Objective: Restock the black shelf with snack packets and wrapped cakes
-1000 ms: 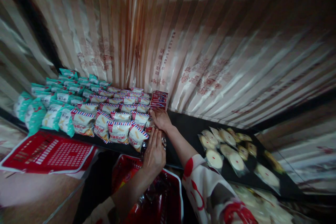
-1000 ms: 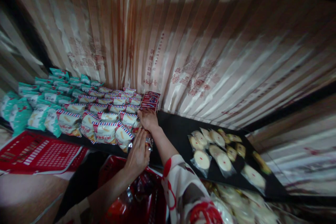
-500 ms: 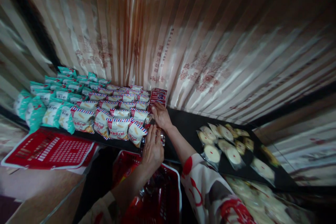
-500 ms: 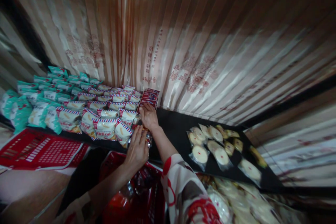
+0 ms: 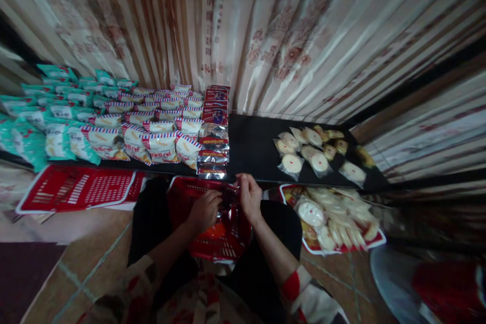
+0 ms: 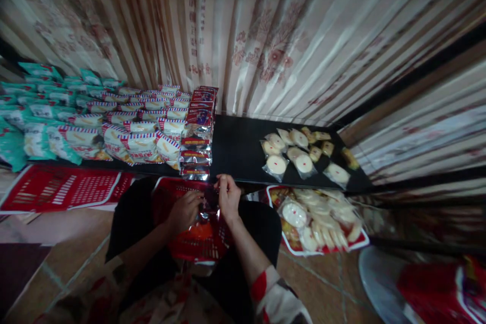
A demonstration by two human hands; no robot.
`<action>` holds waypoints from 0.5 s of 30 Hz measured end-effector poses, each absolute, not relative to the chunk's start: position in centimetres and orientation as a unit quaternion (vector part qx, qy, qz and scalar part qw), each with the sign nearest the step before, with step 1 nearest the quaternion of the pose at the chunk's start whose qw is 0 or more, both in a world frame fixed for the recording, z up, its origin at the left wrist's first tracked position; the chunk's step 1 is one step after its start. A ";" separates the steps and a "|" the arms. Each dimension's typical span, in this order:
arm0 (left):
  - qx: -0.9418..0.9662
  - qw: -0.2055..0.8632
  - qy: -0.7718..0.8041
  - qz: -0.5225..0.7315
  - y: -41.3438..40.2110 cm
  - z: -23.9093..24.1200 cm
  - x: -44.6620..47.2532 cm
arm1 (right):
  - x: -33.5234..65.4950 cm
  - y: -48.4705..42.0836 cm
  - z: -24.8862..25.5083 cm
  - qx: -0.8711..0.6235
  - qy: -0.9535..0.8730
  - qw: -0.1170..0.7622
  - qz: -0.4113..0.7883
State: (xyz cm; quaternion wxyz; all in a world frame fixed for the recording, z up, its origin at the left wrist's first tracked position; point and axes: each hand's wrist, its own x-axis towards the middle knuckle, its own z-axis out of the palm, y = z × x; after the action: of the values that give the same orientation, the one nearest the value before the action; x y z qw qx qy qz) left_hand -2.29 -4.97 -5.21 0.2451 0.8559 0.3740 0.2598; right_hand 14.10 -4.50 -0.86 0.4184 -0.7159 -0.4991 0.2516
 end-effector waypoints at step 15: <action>0.708 0.469 0.527 -0.029 -6.5 -12.4 0.1 | 14.1 -7.4 -14.1 -0.857 -0.406 0.118 0.296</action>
State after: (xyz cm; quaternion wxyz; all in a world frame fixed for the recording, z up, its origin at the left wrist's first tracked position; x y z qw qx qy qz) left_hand 0.07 -6.50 -12.37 0.4688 0.7082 0.5271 -0.0286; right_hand 14.09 -7.43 -14.14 0.1183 -0.8566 -0.4057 0.2959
